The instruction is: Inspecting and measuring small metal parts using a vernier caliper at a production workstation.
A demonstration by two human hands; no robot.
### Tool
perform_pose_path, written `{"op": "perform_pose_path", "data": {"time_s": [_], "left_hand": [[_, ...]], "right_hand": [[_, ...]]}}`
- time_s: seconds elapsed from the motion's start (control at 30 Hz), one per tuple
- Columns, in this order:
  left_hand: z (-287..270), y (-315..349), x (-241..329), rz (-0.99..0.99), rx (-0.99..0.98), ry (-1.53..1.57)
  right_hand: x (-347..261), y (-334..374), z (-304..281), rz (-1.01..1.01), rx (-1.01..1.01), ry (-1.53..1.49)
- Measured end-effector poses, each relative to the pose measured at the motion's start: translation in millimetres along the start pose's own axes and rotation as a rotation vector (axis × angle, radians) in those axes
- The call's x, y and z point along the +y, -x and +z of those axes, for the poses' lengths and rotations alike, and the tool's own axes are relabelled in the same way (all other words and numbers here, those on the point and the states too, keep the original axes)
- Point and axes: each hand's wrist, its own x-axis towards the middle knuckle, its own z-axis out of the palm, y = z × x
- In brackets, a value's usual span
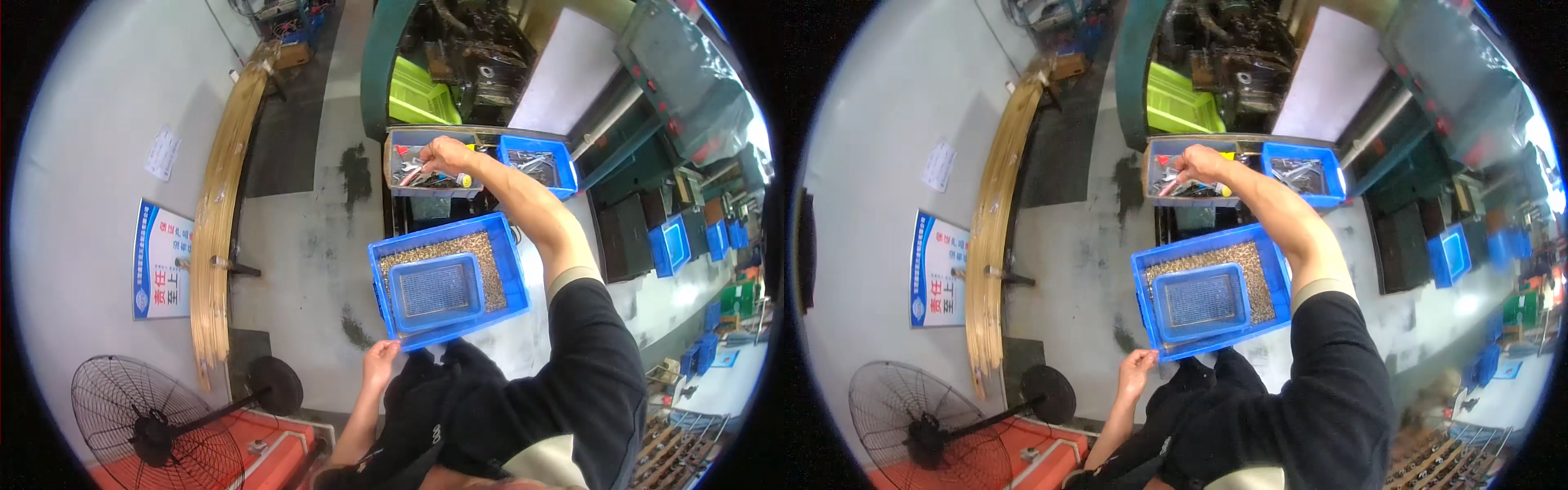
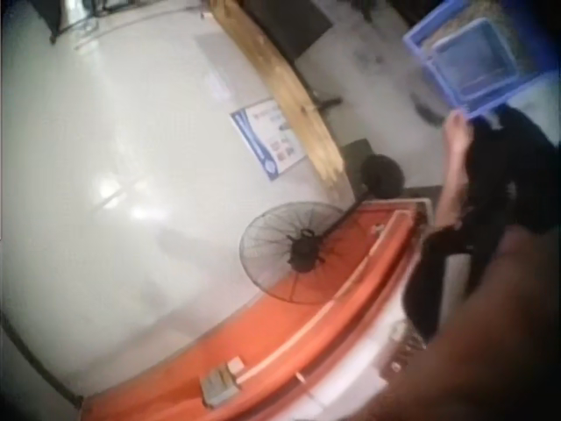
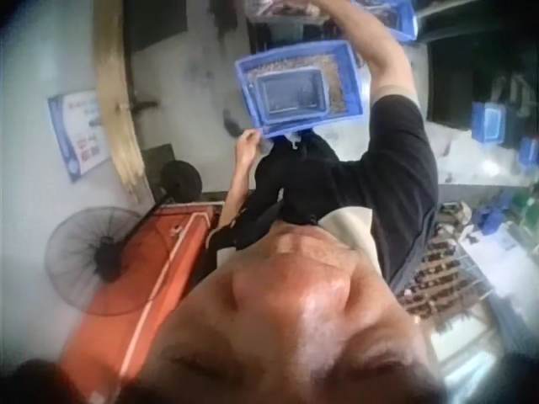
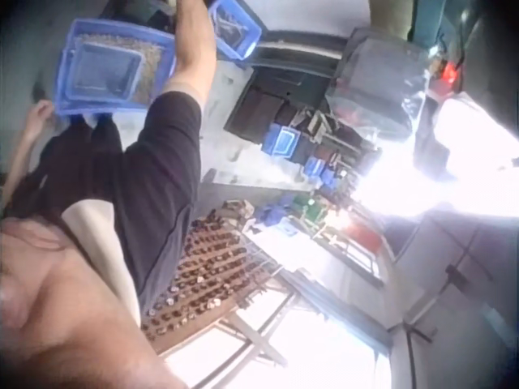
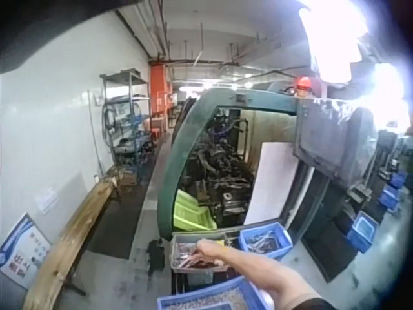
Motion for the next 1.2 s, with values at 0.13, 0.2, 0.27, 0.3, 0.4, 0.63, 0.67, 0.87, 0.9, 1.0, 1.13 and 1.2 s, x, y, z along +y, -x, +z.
{"op": "perform_pose_path", "data": {"time_s": [0.13, 0.2, 0.27, 0.3, 0.4, 0.63, 0.67, 0.87, 0.9, 1.0, 1.13, 1.2], "left_hand": [[7.0, -8.3, 11.4, 0.023, -0.056, 0.0], [12.4, -11.2, 19.7, 0.03, -0.076, -0.008], [20.5, -12.4, 31.7, 0.055, -0.086, -0.085], [24.2, -14.2, 34.9, 0.058, -0.085, -0.09], [32.8, -17.4, 42.9, 0.08, -0.121, -0.085], [57.6, -70.4, 95.9, 0.094, -0.18, 0.288], [63.5, -81.4, 106.0, 0.081, -0.165, 0.406], [104.9, -106.7, 152.0, 0.17, -0.192, 0.72], [110.7, -103.6, 149.3, 0.14, -0.19, 0.715], [130.4, -84.9, 142.7, 0.017, -0.267, 0.774], [142.8, -61.1, 118.5, -0.123, -0.156, 0.697], [147.0, -45.0, 116.3, -0.107, -0.185, 0.594]], "right_hand": [[-10.0, 21.2, -33.8, -0.043, 0.046, -0.034], [-7.9, 29.4, -44.5, -0.049, 0.125, -0.007], [-5.6, 38.2, -54.9, -0.078, 0.159, -0.076], [-4.2, 41.7, -60.1, -0.053, 0.207, -0.116], [-16.9, 59.4, -76.0, 0.039, 0.388, -0.211], [-51.2, 130.0, -87.0, 0.374, 0.896, -0.691], [-59.5, 144.9, -76.9, 0.422, 0.949, -0.842], [-116.9, 245.0, 23.4, 0.659, 1.16, -1.334], [-124.3, 259.8, 43.5, 0.693, 1.16, -1.333], [-139.6, 307.8, 88.2, 0.8, 1.251, -1.481], [-145.7, 380.7, 89.5, 0.806, 0.914, -1.716], [-141.7, 415.3, 74.5, 0.718, 0.44, -1.664]]}}
